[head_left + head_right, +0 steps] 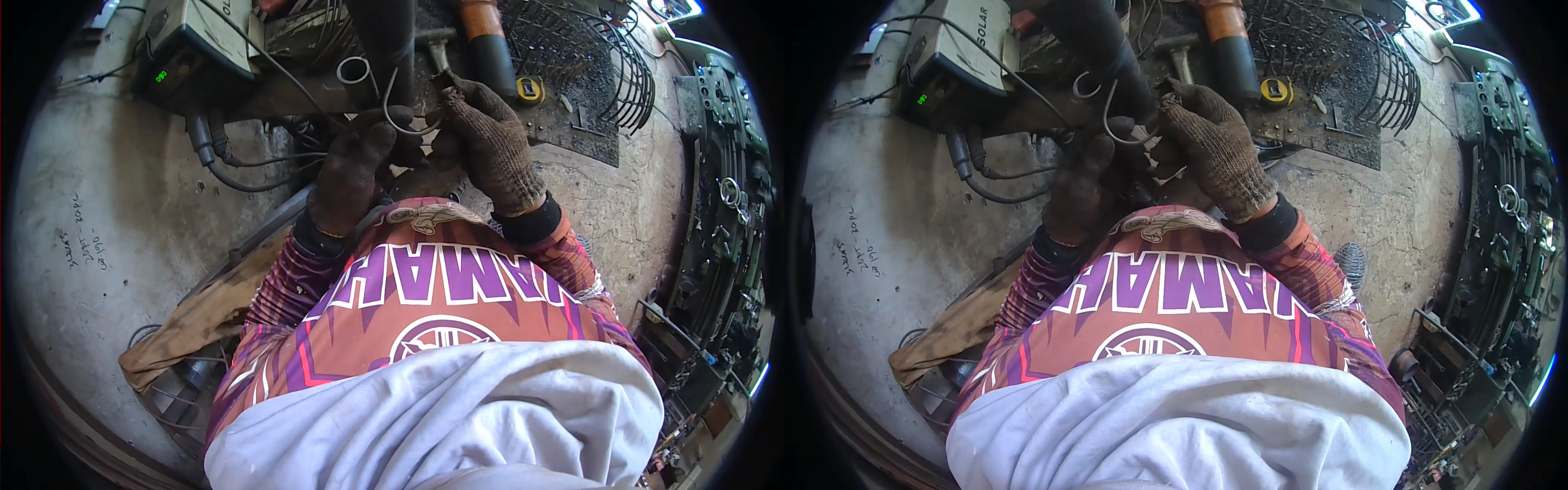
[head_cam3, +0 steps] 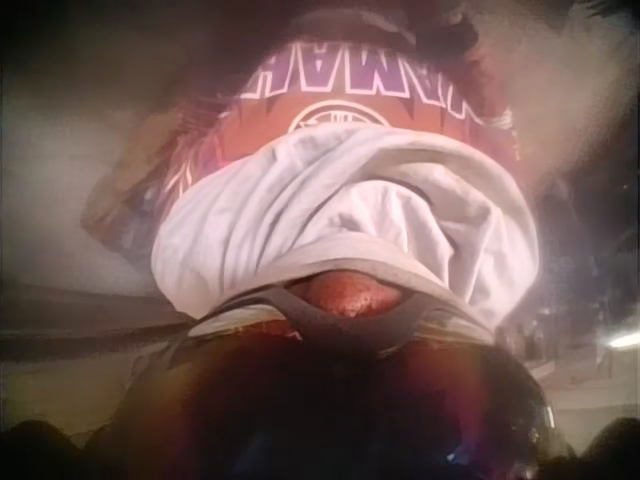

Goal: The person aligns a smaller pipe section against a larger vertical pipe, hammers it into position, and secures it with wire.

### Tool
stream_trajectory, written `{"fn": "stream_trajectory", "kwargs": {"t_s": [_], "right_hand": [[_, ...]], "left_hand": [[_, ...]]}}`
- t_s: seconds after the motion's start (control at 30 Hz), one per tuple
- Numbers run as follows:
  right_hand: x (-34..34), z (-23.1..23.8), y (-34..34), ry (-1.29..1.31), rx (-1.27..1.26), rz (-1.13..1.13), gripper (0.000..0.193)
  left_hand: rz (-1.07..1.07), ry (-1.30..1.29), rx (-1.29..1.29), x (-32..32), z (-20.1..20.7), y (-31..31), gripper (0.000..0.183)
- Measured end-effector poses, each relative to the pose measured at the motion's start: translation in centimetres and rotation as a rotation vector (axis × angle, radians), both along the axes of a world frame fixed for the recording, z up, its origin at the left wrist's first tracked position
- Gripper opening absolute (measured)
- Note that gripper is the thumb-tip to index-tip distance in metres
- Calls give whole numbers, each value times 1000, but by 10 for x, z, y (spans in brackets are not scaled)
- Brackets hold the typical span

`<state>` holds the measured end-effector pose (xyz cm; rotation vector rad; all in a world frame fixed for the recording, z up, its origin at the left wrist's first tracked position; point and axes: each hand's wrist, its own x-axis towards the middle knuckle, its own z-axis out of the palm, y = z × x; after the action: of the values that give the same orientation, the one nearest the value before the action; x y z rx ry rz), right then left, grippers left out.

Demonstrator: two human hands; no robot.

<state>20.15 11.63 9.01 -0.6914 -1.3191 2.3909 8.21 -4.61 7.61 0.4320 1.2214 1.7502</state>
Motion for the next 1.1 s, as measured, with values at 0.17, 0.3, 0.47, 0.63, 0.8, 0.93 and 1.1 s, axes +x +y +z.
{"fn": "stream_trajectory", "kwargs": {"t_s": [0.17,0.3,0.47,0.63,0.8,0.93,1.1], "right_hand": [[10,3,6,24,75,-21,34],[19,-3,19,103,4,-91,43],[43,-13,32,100,83,-205,48],[53,-5,45,127,82,-100,44],[52,4,57,52,274,124,46],[50,14,53,6,276,219,41],[46,13,50,-5,246,97,39]], "left_hand": [[-68,-269,143,8,8,10,28],[-91,-478,270,10,-4,15,28],[-114,-492,233,16,8,20,28],[-426,-497,289,-5,-1,26,24],[-382,959,62,-19,20,31,21],[-383,1024,147,-25,15,44,25],[-502,-151,-17,-17,23,44,40]]}}
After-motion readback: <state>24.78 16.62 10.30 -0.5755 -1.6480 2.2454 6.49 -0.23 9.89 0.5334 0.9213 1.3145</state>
